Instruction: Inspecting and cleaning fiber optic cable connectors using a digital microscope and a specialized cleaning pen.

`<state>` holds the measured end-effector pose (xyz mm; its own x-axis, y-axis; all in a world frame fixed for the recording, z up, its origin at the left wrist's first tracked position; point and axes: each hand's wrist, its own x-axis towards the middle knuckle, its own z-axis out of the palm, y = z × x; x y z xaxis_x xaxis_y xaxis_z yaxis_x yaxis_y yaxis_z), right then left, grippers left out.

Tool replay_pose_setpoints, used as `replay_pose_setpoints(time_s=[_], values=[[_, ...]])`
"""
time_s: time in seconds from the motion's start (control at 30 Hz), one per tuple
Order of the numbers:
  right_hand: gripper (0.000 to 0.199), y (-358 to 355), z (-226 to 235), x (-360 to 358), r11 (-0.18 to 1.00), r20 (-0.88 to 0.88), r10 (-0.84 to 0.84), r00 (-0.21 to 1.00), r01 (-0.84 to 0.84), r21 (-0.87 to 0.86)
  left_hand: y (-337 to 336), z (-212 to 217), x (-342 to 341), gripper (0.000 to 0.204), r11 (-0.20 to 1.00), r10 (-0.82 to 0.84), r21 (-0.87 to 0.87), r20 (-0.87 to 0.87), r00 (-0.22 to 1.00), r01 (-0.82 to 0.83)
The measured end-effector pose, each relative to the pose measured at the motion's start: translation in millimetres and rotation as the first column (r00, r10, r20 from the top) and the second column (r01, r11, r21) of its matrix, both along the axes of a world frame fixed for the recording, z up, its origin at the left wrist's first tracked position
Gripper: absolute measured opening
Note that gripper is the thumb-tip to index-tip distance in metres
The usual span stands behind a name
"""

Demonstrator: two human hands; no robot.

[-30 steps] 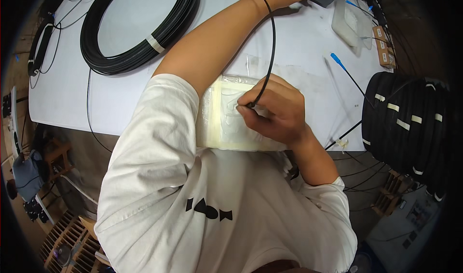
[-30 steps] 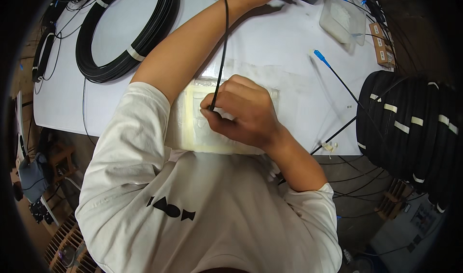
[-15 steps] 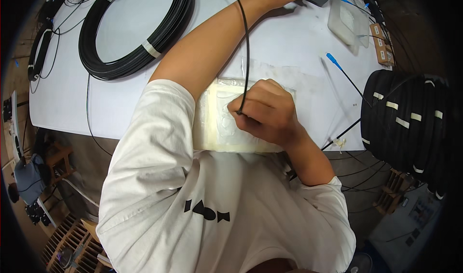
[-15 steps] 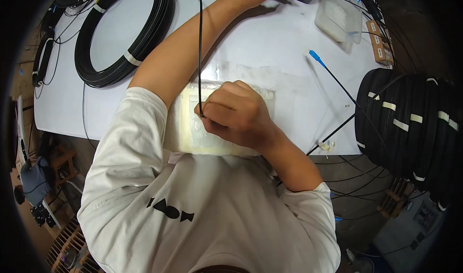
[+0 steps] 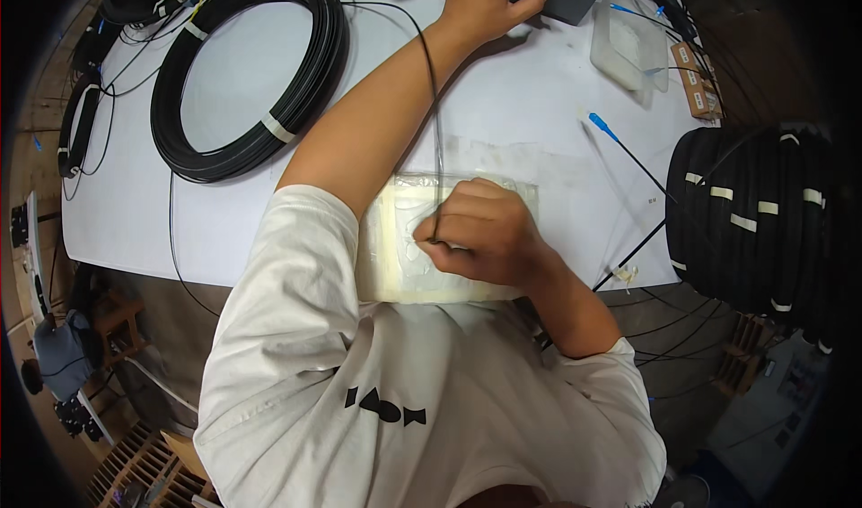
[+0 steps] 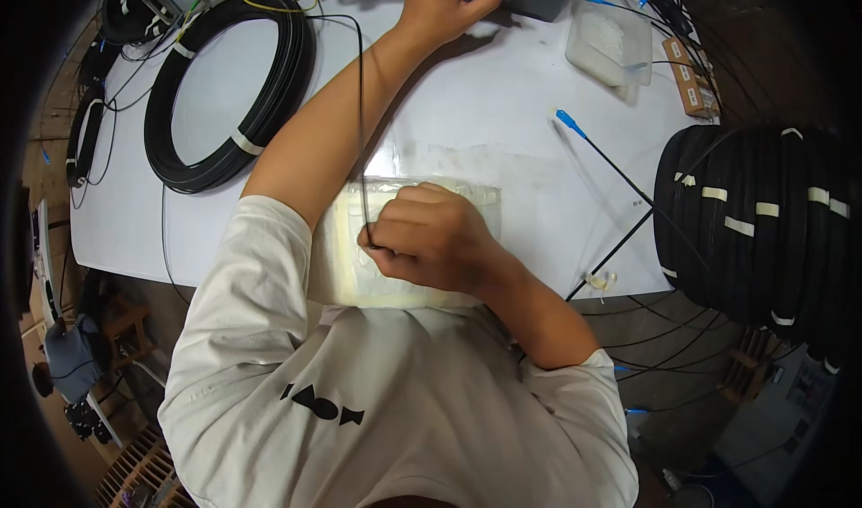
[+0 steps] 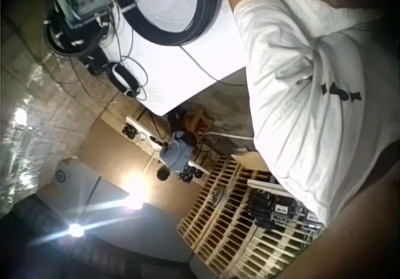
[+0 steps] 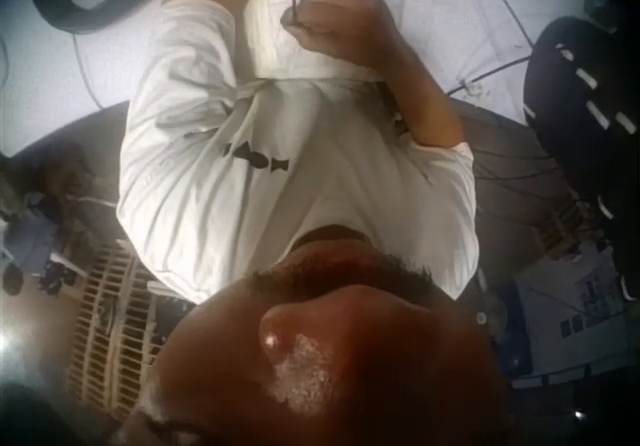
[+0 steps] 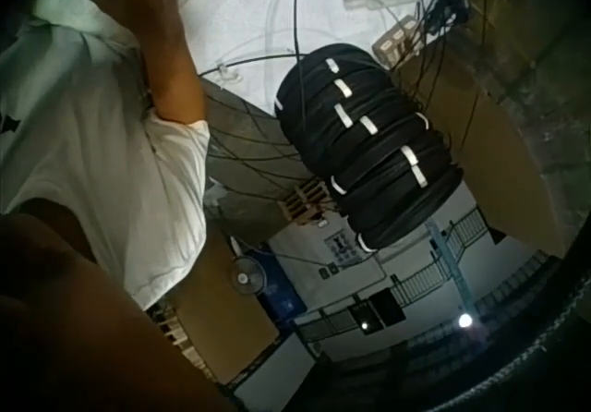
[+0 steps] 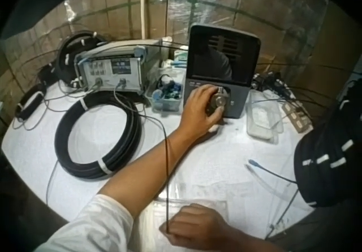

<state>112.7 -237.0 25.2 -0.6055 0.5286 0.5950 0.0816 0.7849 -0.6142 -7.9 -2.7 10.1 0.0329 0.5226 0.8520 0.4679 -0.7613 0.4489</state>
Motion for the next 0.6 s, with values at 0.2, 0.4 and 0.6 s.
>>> replay_pose_setpoints(time_s=[0.2,0.4,0.6], values=[[0.019,-0.3,1.2,0.5,0.999,0.068,0.052,0.996,-0.051,-0.010,-2.2,-2.3,-0.9,0.057,1.000,0.008,-0.023,-0.037,0.999,-0.009],[0.017,-0.1,2.5,1.4,1.000,0.008,-0.007,1.000,0.007,-0.015,-5.9,1.5,0.3,0.061,1.000,-0.007,-0.028,-0.020,1.000,0.007],[0.019,-2.5,0.7,-3.2,1.000,-0.037,-0.004,0.999,0.003,-0.012,-3.0,-8.2,-5.1,0.058,0.996,0.086,0.032,-0.098,0.991,-0.083]])
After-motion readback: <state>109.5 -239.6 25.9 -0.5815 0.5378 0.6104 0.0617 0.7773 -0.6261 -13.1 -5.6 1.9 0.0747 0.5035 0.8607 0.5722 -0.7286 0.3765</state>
